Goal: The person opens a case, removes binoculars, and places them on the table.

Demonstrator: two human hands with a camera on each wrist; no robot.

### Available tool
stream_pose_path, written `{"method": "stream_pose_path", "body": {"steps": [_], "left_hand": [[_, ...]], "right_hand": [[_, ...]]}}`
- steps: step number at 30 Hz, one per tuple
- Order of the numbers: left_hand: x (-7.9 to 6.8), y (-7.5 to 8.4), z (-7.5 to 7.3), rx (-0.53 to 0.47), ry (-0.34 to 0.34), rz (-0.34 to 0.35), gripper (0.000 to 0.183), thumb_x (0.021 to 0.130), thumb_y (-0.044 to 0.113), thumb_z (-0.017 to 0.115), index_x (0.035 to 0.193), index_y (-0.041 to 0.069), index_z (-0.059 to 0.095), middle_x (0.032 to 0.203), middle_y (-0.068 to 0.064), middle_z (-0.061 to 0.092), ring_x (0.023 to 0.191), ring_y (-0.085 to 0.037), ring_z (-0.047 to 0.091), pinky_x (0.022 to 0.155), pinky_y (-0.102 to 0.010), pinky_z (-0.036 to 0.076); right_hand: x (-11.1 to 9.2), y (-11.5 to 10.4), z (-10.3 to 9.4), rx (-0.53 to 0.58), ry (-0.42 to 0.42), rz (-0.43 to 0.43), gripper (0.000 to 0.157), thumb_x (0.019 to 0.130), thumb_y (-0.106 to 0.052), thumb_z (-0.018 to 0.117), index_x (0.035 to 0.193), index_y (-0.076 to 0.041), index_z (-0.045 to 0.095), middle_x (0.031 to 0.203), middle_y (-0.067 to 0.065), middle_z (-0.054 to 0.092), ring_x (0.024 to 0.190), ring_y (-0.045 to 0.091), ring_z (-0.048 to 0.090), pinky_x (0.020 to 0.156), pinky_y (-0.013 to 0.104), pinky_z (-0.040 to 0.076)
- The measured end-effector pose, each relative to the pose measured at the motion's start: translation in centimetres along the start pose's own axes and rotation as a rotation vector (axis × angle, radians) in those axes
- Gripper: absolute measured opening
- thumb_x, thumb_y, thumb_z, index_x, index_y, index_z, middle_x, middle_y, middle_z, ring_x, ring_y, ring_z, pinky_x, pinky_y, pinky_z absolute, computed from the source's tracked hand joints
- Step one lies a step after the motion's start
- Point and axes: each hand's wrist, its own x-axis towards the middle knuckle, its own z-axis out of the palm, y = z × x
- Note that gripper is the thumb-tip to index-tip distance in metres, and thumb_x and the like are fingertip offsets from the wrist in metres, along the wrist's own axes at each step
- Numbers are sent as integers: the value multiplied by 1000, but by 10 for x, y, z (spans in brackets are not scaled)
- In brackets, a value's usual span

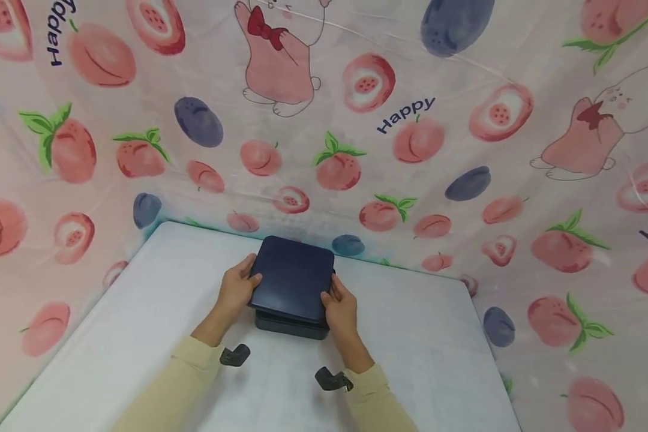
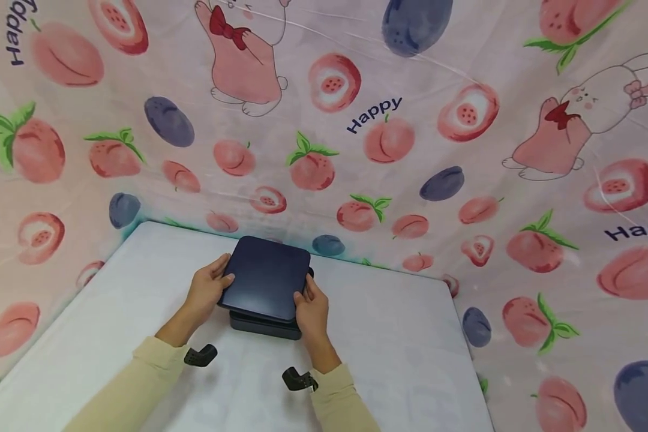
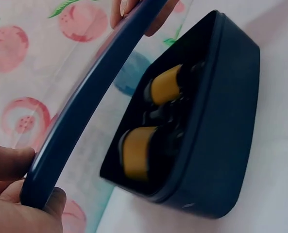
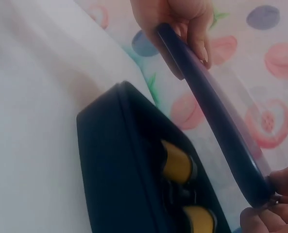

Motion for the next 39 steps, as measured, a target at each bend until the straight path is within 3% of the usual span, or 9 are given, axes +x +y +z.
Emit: {"method": "stream_pose_path", "body": {"steps": [14, 22, 27, 39], "left_hand": [[-7, 14, -37, 61, 46, 14, 64, 106, 3, 53, 165, 9, 27, 172, -11, 27, 160, -28, 27, 128, -42, 31], [-11, 17, -63, 49, 71, 21, 66, 105, 0, 54, 164, 8, 27, 172, -12, 25, 161, -28, 25, 129, -42, 29], [-14, 18, -79, 47, 80, 16, 67, 104, -1, 55, 164, 7, 27, 171, -13, 26, 161, -28, 24, 129, -42, 28], [-14, 15, -120, 101, 35, 31, 69, 104, -1, 57, 164, 5, 23, 172, -14, 23, 161, -29, 21, 128, -44, 27]], "right_hand": [[-5, -19, 33, 8, -36, 1, 60, 100, 2, 63, 157, -5, 45, 162, 19, 45, 151, 34, 44, 120, 45, 42], [-6, -26, 53, 19, -97, -17, 62, 99, 2, 63, 158, -4, 43, 163, 19, 44, 152, 34, 43, 119, 45, 43], [-6, -27, 67, 25, -101, 16, 63, 98, 1, 67, 157, -6, 46, 162, 16, 47, 150, 32, 47, 118, 44, 44], [-7, -31, 100, 16, -111, 41, 63, 96, 0, 70, 155, -9, 49, 157, 12, 54, 145, 30, 54, 113, 43, 49]]}}
